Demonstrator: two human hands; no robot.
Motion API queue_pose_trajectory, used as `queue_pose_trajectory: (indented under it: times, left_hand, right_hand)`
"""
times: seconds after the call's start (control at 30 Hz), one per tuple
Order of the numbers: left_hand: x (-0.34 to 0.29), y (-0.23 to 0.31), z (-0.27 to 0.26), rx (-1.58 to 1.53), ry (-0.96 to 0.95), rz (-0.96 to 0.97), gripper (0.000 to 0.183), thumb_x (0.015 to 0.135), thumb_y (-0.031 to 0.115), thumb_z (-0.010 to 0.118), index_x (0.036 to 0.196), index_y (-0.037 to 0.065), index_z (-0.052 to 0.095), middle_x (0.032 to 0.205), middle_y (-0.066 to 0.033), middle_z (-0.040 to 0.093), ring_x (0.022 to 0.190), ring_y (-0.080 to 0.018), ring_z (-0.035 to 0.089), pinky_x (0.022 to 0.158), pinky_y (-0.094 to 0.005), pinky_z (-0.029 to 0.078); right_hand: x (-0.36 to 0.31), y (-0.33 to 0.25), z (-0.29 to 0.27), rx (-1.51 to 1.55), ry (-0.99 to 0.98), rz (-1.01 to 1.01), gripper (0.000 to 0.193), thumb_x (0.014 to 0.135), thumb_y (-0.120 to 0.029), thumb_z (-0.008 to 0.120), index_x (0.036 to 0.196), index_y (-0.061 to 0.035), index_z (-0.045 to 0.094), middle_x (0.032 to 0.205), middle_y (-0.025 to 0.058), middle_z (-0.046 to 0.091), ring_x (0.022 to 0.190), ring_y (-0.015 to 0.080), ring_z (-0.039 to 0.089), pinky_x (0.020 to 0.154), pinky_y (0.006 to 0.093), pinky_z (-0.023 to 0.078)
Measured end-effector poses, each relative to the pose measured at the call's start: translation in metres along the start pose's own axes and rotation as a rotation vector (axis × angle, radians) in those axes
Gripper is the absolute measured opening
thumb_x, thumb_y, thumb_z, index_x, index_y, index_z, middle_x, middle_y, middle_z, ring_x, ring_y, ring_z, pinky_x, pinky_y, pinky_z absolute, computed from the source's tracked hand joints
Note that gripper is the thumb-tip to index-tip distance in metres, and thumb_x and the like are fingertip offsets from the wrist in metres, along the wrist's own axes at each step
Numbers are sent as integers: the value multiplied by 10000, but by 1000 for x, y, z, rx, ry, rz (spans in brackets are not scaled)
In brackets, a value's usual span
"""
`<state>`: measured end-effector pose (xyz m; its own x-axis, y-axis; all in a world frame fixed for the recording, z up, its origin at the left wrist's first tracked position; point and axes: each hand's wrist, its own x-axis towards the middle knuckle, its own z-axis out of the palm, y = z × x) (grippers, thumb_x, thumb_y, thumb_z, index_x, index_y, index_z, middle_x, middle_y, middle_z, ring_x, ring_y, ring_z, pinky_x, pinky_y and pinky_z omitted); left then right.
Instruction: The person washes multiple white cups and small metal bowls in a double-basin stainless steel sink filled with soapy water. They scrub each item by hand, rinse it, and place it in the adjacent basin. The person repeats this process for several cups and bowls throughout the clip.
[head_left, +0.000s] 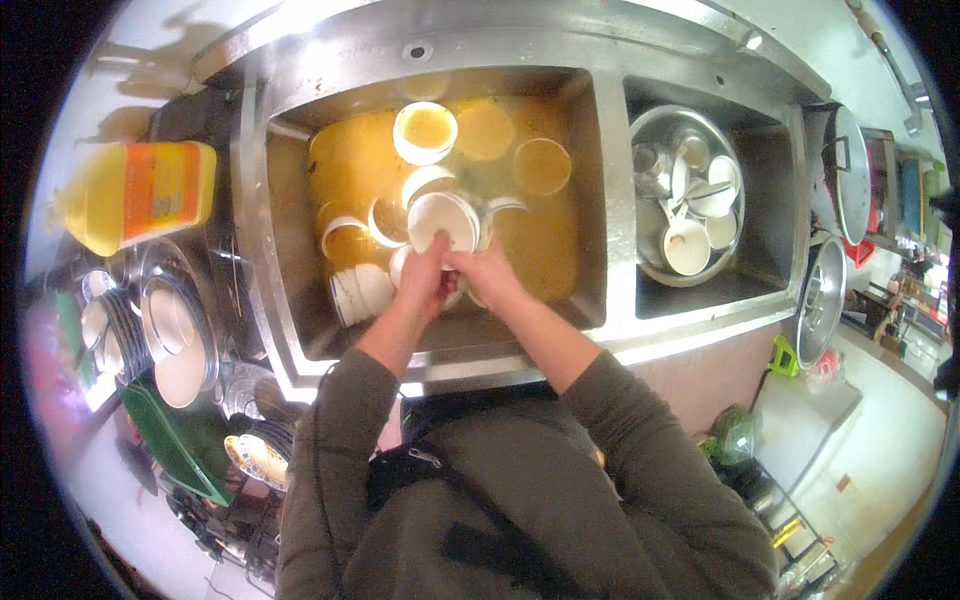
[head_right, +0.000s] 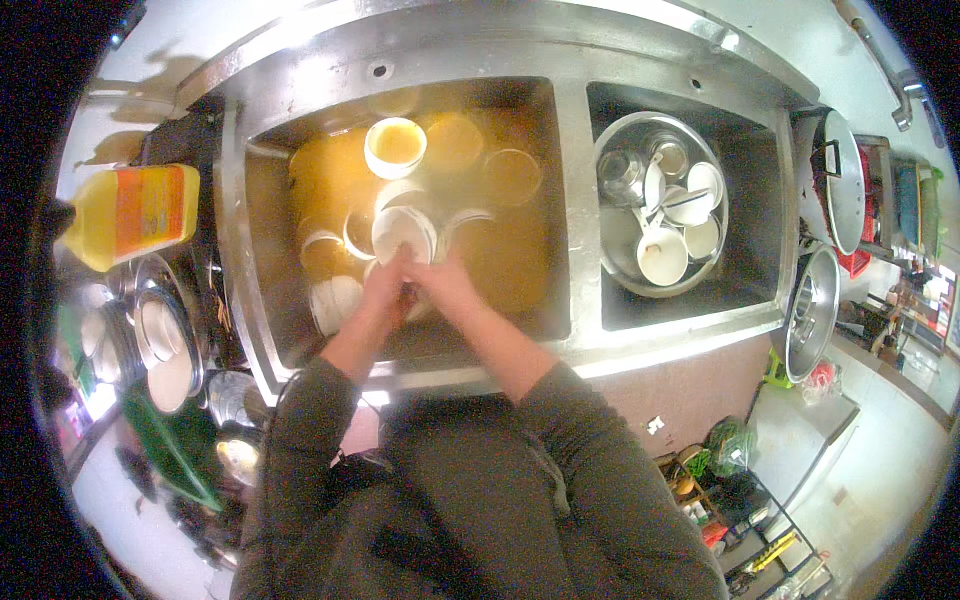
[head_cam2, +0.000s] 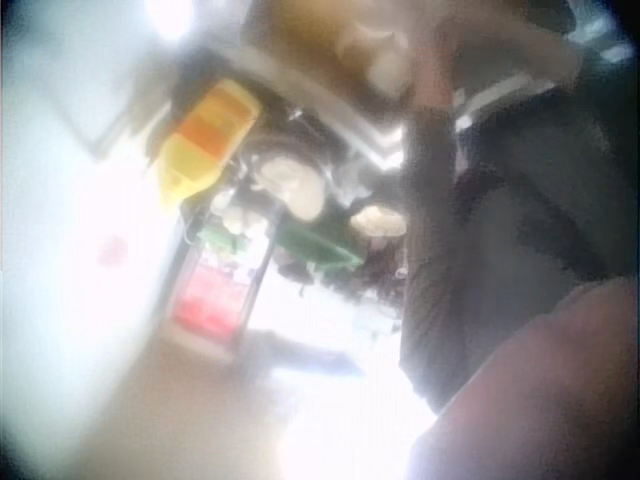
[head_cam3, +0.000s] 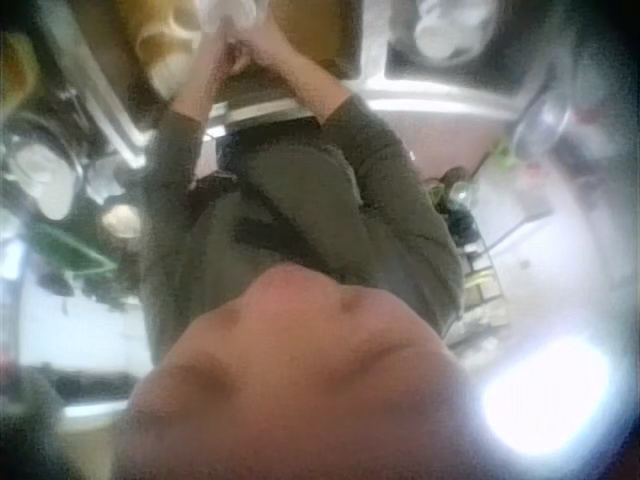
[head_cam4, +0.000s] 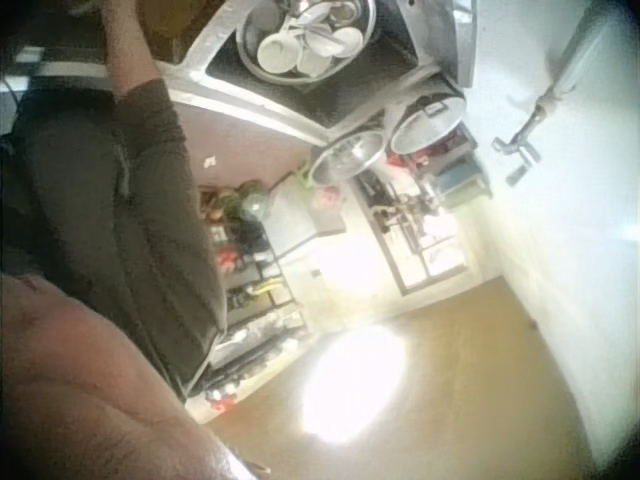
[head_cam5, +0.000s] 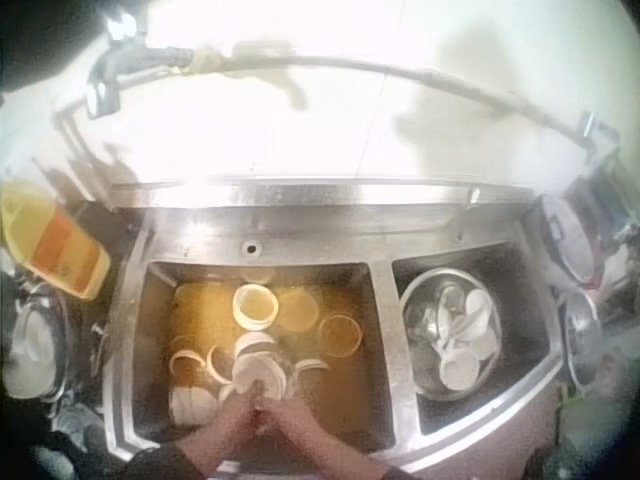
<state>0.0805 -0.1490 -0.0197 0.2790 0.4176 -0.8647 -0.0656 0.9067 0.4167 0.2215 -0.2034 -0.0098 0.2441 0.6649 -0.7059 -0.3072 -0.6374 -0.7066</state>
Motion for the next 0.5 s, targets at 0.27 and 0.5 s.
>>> queue_pose_trajectory:
  times: [0.27,0.5]
  left_hand:
    - [3,4,53,1034,-325,552,456,842,60,706,1280,4,597,1116,-142,700,1070,-302,666,945,-390,535]
    - [106,2,127,1984,-100,429,345,900,76,572,1238,25,617,1215,-168,680,1128,-356,658,905,-450,566]
  right_hand:
    - [-46,-29,-130,-1006,275,-830,547,777,33,694,1303,-101,624,1131,179,686,1021,382,677,891,448,568]
    - [-53,-83,-303,-1071,1012,-365,514,862,-16,554,1369,-95,577,1296,199,636,1188,402,604,990,461,492]
